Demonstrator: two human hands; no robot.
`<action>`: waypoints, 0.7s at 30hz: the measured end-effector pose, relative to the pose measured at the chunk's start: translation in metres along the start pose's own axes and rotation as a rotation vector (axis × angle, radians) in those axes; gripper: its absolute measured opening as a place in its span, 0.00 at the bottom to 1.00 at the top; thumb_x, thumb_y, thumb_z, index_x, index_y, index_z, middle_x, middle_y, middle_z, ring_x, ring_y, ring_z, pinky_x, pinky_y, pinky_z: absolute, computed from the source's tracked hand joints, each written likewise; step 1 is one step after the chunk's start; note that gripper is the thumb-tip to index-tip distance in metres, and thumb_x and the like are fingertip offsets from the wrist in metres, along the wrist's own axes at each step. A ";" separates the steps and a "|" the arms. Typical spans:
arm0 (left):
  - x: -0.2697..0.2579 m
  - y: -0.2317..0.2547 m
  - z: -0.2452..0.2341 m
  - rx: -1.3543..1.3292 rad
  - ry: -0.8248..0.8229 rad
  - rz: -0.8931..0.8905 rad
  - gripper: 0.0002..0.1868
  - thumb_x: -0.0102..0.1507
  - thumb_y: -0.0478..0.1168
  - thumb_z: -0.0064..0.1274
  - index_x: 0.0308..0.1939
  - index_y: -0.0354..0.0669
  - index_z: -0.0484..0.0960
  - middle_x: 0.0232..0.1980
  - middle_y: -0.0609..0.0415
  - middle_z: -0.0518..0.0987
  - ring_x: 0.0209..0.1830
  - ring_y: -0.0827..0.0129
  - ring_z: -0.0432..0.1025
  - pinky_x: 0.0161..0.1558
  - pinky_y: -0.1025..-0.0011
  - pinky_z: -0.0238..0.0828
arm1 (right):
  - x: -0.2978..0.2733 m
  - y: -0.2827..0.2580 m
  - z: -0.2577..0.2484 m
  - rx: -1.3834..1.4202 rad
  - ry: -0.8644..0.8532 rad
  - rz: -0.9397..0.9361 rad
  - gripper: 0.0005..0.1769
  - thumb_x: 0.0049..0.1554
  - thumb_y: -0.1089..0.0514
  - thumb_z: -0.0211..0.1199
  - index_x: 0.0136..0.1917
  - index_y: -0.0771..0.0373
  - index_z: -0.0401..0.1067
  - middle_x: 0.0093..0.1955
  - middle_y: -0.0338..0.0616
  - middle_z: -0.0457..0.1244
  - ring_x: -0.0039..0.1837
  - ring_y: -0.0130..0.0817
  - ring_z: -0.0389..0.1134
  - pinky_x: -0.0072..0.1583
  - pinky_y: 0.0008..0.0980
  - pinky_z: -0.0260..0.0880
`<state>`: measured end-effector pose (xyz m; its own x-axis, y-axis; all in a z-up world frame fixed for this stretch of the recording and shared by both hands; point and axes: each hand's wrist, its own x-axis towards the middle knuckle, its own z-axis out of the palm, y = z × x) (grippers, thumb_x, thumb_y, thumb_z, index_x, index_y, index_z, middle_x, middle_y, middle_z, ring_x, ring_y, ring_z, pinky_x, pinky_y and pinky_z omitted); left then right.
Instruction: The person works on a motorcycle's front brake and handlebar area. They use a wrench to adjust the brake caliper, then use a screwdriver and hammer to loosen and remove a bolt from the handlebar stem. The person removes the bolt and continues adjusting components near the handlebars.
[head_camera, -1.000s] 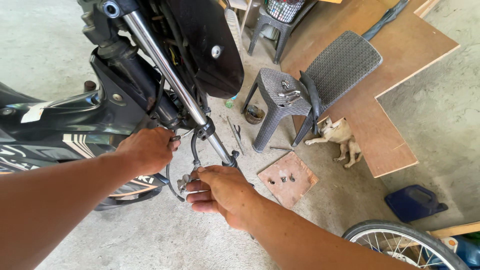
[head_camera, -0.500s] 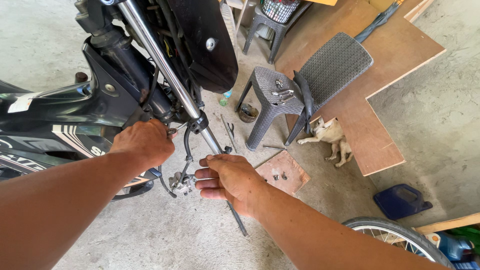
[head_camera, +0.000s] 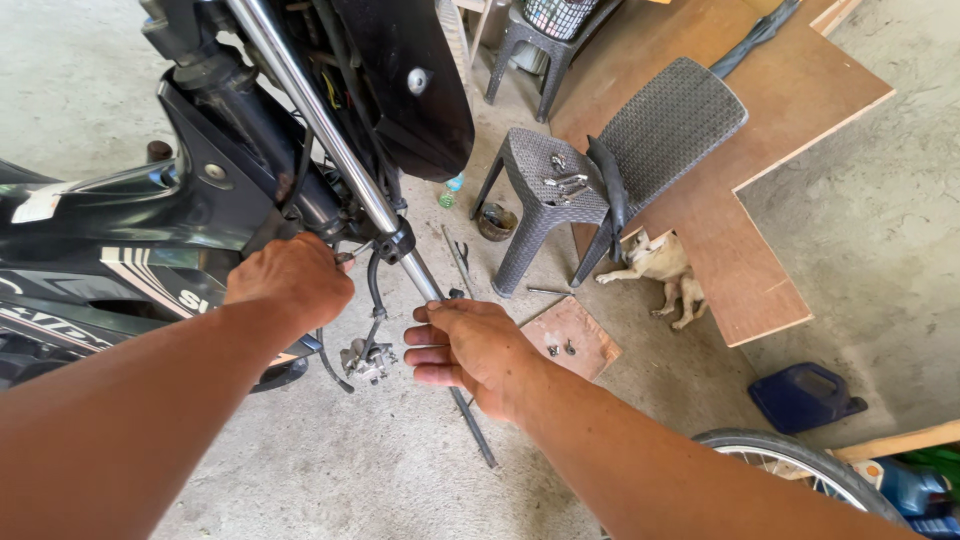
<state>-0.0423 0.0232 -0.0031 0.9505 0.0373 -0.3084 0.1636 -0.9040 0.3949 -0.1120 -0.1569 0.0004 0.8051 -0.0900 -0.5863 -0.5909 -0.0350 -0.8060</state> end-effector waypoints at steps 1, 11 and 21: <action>0.001 0.000 0.000 0.000 0.001 0.003 0.17 0.70 0.51 0.45 0.52 0.51 0.85 0.52 0.51 0.85 0.57 0.58 0.79 0.57 0.59 0.75 | 0.002 -0.002 0.001 0.005 -0.005 -0.009 0.18 0.64 0.52 0.52 0.59 0.66 0.71 0.52 0.48 0.67 0.53 0.39 0.70 0.58 0.41 0.76; 0.014 -0.012 0.002 0.023 -0.019 0.072 0.24 0.70 0.59 0.43 0.59 0.50 0.81 0.58 0.51 0.82 0.62 0.56 0.74 0.60 0.56 0.72 | 0.014 -0.006 0.031 0.049 -0.042 -0.019 0.16 0.64 0.53 0.52 0.58 0.65 0.71 0.51 0.47 0.67 0.51 0.39 0.70 0.55 0.41 0.76; 0.035 -0.023 0.014 0.012 -0.092 0.164 0.25 0.72 0.59 0.38 0.58 0.49 0.79 0.53 0.49 0.83 0.58 0.56 0.77 0.61 0.54 0.71 | 0.007 0.000 0.031 0.035 -0.047 0.030 0.16 0.64 0.53 0.53 0.58 0.65 0.71 0.51 0.48 0.67 0.51 0.38 0.70 0.56 0.40 0.76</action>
<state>-0.0164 0.0390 -0.0354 0.9361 -0.1498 -0.3183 0.0045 -0.8996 0.4366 -0.1046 -0.1267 -0.0068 0.7889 -0.0433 -0.6130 -0.6135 0.0016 -0.7897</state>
